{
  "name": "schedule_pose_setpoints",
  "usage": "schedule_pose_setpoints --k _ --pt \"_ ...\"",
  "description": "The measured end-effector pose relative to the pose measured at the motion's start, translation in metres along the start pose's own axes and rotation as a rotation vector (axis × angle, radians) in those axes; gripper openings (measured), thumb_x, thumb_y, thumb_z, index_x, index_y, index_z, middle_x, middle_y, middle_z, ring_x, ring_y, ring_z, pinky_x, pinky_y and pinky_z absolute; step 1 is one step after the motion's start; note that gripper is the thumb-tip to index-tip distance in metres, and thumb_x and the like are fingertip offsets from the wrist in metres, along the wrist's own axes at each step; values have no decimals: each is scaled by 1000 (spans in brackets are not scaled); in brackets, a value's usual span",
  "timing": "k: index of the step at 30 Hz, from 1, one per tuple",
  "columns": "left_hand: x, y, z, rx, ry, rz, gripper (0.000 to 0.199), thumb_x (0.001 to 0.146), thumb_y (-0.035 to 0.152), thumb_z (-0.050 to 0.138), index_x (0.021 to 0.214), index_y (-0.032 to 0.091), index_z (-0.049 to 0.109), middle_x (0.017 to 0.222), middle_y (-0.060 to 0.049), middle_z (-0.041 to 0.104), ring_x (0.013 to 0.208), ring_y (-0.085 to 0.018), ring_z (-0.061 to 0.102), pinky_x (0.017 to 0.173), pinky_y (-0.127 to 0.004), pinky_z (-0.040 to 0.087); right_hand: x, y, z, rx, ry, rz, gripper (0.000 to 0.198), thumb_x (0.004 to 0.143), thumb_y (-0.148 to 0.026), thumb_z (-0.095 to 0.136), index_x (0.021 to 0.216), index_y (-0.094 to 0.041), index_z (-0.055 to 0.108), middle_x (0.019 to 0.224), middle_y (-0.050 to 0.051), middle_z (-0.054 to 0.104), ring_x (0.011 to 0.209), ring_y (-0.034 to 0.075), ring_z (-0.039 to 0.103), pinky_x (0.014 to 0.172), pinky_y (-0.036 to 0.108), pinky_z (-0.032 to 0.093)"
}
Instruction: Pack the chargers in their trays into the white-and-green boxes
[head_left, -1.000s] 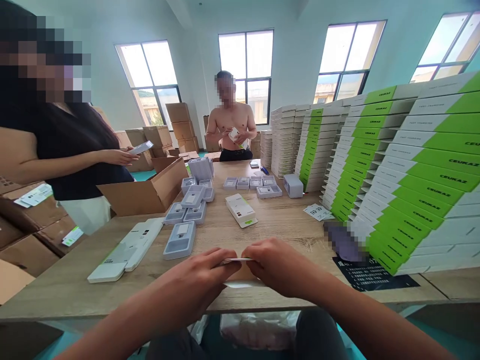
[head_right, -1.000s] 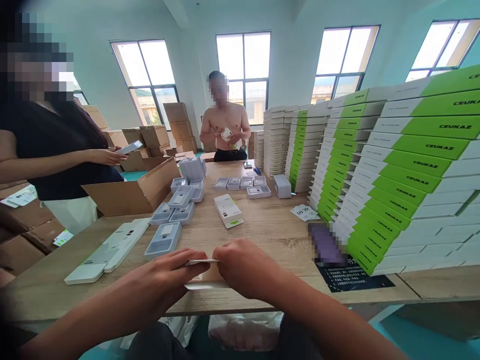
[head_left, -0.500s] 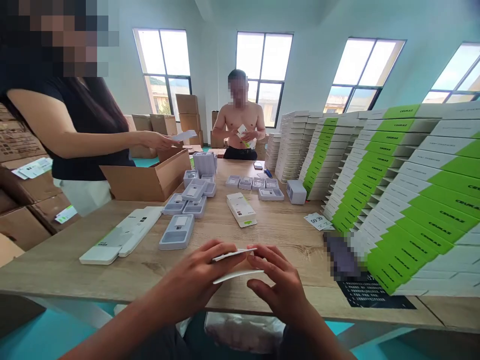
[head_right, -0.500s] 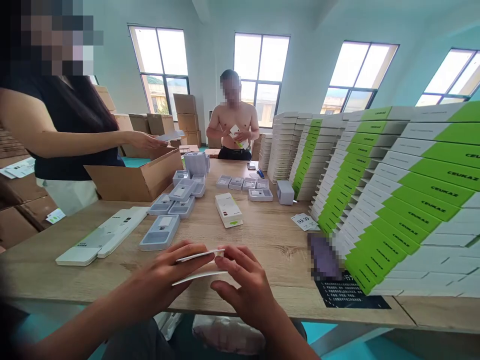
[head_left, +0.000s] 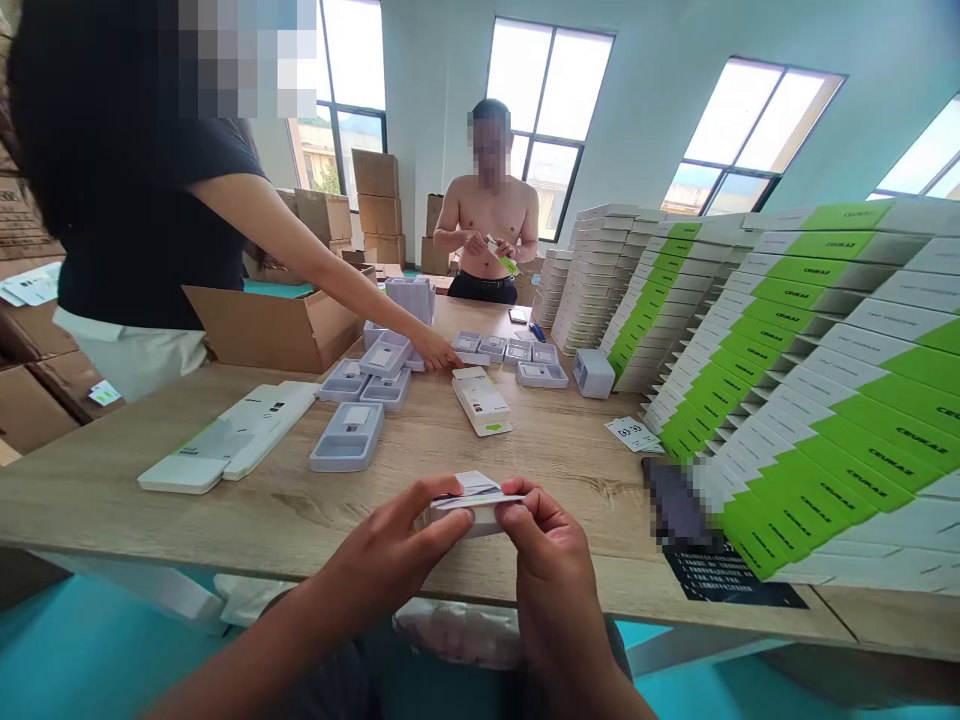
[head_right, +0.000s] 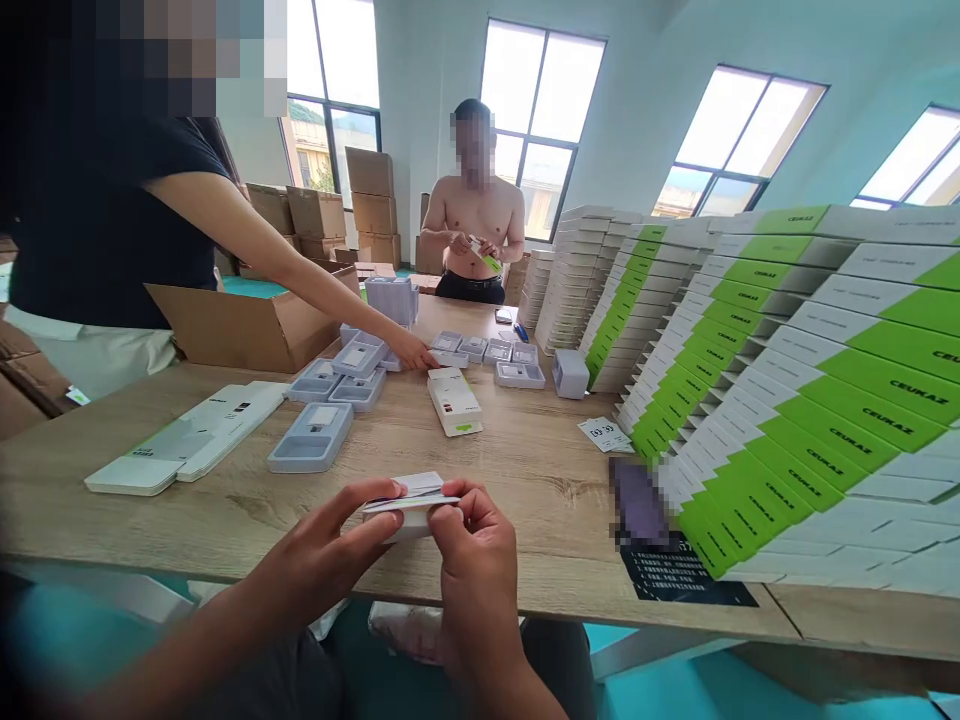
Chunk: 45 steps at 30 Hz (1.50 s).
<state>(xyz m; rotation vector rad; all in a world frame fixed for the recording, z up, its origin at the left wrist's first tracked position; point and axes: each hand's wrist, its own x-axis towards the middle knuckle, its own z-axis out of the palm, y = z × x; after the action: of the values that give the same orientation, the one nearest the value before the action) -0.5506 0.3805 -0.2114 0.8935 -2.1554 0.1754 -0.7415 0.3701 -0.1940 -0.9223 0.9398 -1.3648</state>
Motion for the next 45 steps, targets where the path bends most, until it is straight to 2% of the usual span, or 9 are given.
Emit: schedule_pose_setpoints --k 4,8,11,16,22,26,31,37,45 --pt "-1 3 -1 50 25 5 34 102 11 54 132 25 53 129 -10 65 113 -20 71 93 -31 61 3 5 -3 -103 13 -76 22 79 -36 75 84 -20 61 98 6 65 85 19 63 76 30 54" --pt "3 8 -5 56 65 -21 34 101 11 57 133 22 54 132 -12 67 122 -21 68 100 -30 59 9 9 -24 -375 -153 -596 14 94 -24 67 107 -25 62 129 9 65 118 23 64 97 38 54" --pt "5 9 -4 47 69 13 29 103 14 56 131 20 55 132 -13 68 123 -21 68 102 -30 59 13 1 -31 -616 -281 -812 16 97 -15 61 108 -26 67 118 8 72 109 20 69 92 34 56" --pt "-2 7 5 34 81 25 28 102 11 56 128 20 52 129 -14 69 118 -22 70 95 -31 62 8 -11 -17 -693 -141 -795 10 94 -18 65 86 -23 69 98 5 73 86 17 71 72 26 56" --pt "-10 4 3 -66 98 -54 26 103 16 58 129 20 54 131 -14 68 121 -20 68 100 -31 60 4 -1 -12 -663 -29 -792 12 94 -23 69 83 -23 68 95 5 74 83 17 71 70 27 56" --pt "-9 -4 -3 -82 109 -82 33 104 10 53 135 23 54 132 -12 68 121 -18 69 101 -29 59 18 -1 -24 -723 -149 -811 4 93 -23 72 91 -24 68 107 6 74 93 19 72 81 30 59" --pt "2 -12 -8 -56 227 -115 33 103 15 58 135 23 60 129 -10 72 116 -19 72 101 -28 59 38 -6 -40 -877 -353 -855 41 93 -21 72 131 -29 60 130 8 70 120 23 68 100 35 58" --pt "17 -15 -21 -182 139 -253 31 101 27 63 132 30 65 131 -6 72 118 -23 72 102 -34 60 43 -14 -46 -868 -345 -967 41 96 -18 68 134 -31 60 128 7 70 117 21 69 98 33 59" --pt "15 -19 -5 -613 143 -509 54 94 40 72 142 38 48 133 -5 71 118 -25 72 99 -40 64 42 -20 -53 -797 -321 -816 34 94 -22 72 125 -34 68 127 4 73 117 21 70 97 31 60"
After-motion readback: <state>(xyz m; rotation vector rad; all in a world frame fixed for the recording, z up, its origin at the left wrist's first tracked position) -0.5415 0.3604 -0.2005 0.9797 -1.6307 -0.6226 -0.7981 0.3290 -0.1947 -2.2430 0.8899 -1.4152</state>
